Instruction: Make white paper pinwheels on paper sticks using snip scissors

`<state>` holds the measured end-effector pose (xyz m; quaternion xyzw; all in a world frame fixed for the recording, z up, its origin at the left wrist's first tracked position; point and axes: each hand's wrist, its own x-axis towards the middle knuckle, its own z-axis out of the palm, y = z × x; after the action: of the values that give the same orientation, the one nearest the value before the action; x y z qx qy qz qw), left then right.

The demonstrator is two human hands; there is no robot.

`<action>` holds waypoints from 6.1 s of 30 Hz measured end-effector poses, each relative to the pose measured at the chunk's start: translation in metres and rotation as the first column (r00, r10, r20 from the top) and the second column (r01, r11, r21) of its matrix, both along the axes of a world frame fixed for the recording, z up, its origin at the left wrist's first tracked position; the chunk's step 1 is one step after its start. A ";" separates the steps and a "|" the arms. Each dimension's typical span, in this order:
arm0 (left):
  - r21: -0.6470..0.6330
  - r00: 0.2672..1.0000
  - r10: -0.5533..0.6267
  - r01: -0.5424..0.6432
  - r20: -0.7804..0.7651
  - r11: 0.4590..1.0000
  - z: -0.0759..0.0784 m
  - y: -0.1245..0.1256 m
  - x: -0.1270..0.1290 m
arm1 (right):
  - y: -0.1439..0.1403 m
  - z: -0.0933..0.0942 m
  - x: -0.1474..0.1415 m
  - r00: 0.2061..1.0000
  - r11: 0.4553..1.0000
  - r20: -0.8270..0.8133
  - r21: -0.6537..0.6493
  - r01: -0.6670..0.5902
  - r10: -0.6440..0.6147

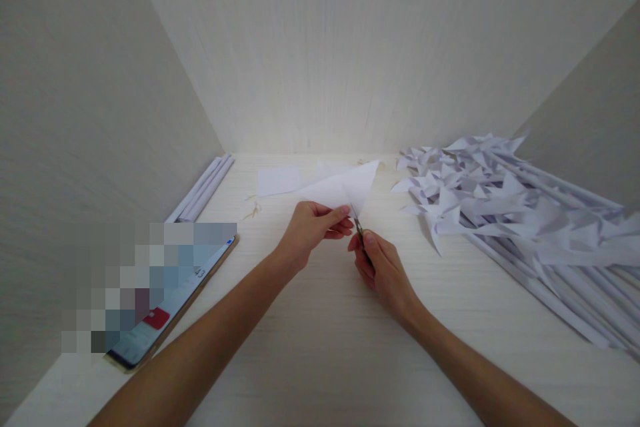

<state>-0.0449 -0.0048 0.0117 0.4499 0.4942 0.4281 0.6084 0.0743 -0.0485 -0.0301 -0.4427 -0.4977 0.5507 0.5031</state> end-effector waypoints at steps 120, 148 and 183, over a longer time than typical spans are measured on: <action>0.028 0.934 -0.333 0.340 -0.131 0.940 -0.004 -0.002 0.000 | 0.003 0.000 0.007 0.969 0.980 0.174 0.130 0.152 -0.174; 0.053 0.957 0.012 -0.028 0.291 0.998 -0.001 0.009 -0.010 | -0.001 0.007 -0.003 0.965 0.997 -0.260 -0.068 -0.036 0.017; 0.170 0.981 0.091 -0.120 0.170 0.978 -0.005 0.002 0.005 | -0.004 0.004 -0.003 0.980 0.996 -0.198 -0.074 -0.050 0.035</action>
<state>-0.0396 -0.0027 0.0066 0.4400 0.4260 0.5377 0.5795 0.0713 -0.0529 -0.0257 -0.3950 -0.4330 0.6213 0.5200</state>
